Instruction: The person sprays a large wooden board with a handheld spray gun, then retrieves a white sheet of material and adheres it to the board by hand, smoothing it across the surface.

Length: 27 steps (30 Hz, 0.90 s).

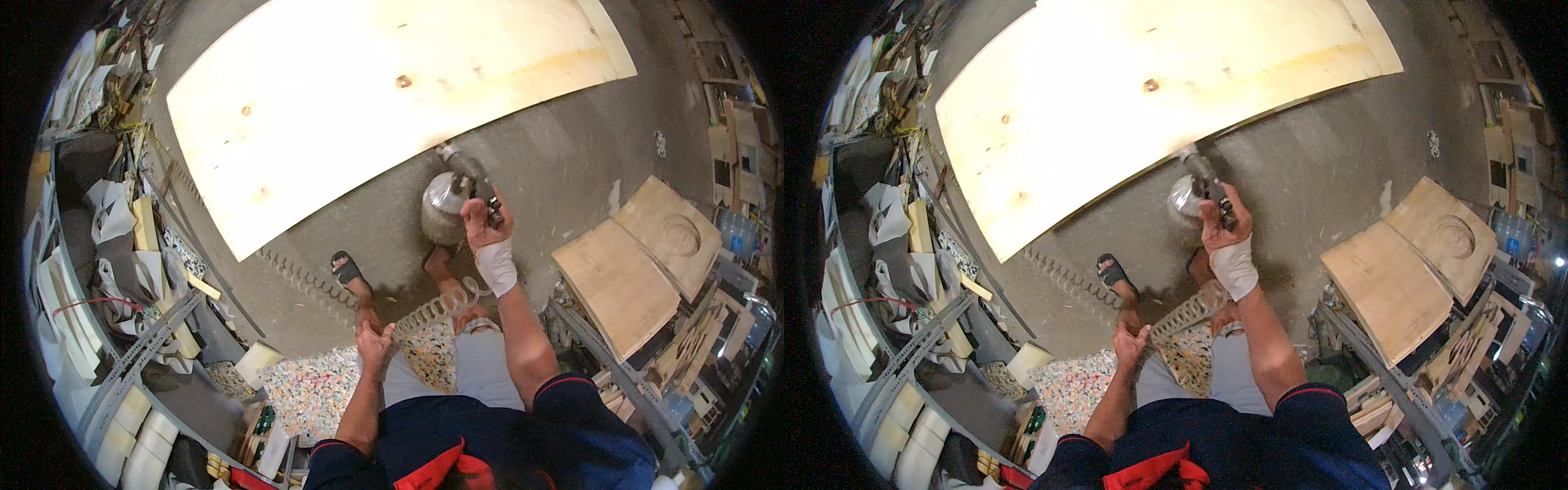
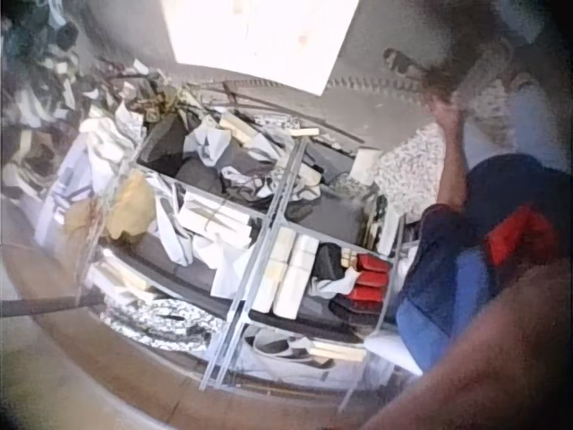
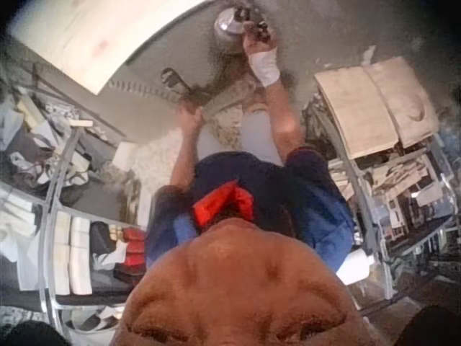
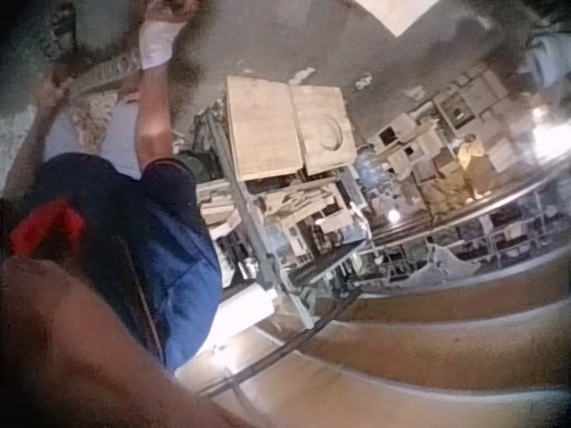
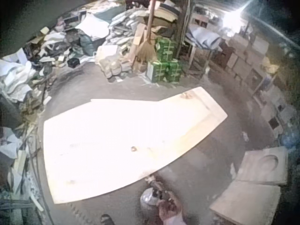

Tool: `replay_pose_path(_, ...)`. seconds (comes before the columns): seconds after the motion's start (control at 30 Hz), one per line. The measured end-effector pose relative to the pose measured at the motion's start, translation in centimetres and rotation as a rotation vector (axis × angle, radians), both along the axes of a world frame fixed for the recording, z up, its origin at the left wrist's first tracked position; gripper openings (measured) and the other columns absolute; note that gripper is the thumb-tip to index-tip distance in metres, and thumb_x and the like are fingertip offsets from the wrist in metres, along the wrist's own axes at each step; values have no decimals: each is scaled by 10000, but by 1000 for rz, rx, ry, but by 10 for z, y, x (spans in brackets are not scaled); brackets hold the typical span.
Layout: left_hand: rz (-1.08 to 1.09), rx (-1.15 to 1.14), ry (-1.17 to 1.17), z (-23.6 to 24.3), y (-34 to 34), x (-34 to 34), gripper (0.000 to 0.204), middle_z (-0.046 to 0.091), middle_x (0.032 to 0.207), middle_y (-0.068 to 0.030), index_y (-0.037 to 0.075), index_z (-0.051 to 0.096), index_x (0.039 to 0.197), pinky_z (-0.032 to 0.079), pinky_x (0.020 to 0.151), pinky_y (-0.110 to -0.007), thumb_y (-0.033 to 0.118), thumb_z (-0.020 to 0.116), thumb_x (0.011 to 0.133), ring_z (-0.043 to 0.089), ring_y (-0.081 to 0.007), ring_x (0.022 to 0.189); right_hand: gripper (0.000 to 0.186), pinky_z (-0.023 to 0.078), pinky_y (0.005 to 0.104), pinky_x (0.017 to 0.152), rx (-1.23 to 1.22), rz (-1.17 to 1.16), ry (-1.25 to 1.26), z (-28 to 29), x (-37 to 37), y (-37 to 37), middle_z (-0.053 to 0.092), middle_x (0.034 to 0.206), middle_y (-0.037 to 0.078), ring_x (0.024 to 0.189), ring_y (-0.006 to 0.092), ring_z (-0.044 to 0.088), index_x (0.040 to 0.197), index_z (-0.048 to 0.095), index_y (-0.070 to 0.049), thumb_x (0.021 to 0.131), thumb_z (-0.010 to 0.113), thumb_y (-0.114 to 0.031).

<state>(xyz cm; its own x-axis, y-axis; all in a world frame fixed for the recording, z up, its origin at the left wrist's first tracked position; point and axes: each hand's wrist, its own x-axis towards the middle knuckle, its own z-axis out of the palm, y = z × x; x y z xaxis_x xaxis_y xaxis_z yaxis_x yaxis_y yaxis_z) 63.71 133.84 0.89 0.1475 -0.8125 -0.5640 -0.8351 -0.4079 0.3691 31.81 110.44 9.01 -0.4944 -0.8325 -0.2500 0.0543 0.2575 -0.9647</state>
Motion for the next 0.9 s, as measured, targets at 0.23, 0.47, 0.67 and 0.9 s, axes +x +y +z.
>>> replay_pose_path(0.23, 26, 11, -35, 20, -19, -75, 647, 619, 1129, -313, -57, 600, 1174, 485, 924, -487, 344, 834, 723, 586, -469, 1069, 450, 514, 307, 698, -30, -52, 508, 22, -82, -33, 683, 873, 136, 807, 191, 653, 1181, 615, -1, 935, 685, -372)
replay_pose_path(0.47, 254, 98, 231, 33, -41, -107, 666, 634, 1140, -294, -50, 592, 1226, 481, 948, -480, 386, 797, 766, 610, -444, 1081, 599, 466, 257, 605, -43, 273, 145, 27, -70, -59, 578, 707, -16, 609, 88, 512, 981, 552, -39, 868, 658, -618)
replay_pose_path(0.67, 208, 210, 216, 24, -34, -99, 702, 626, 1177, -289, -17, 579, 1272, 482, 952, -480, 405, 794, 754, 602, -448, 1108, 615, 456, 219, 620, -56, -96, -305, 23, -71, -85, 628, 765, 2, 686, 75, 561, 1099, 613, -44, 860, 678, -608)
replay_pose_path(0.9, 63, 215, 175, 19, -53, -66, 703, 627, 1183, -277, -8, 581, 1262, 480, 951, -488, 466, 754, 773, 605, -429, 1113, 464, 466, 288, 654, 54, -185, 500, 66, -97, -95, 656, 821, 74, 737, 124, 573, 1051, 631, 1, 923, 673, -443)
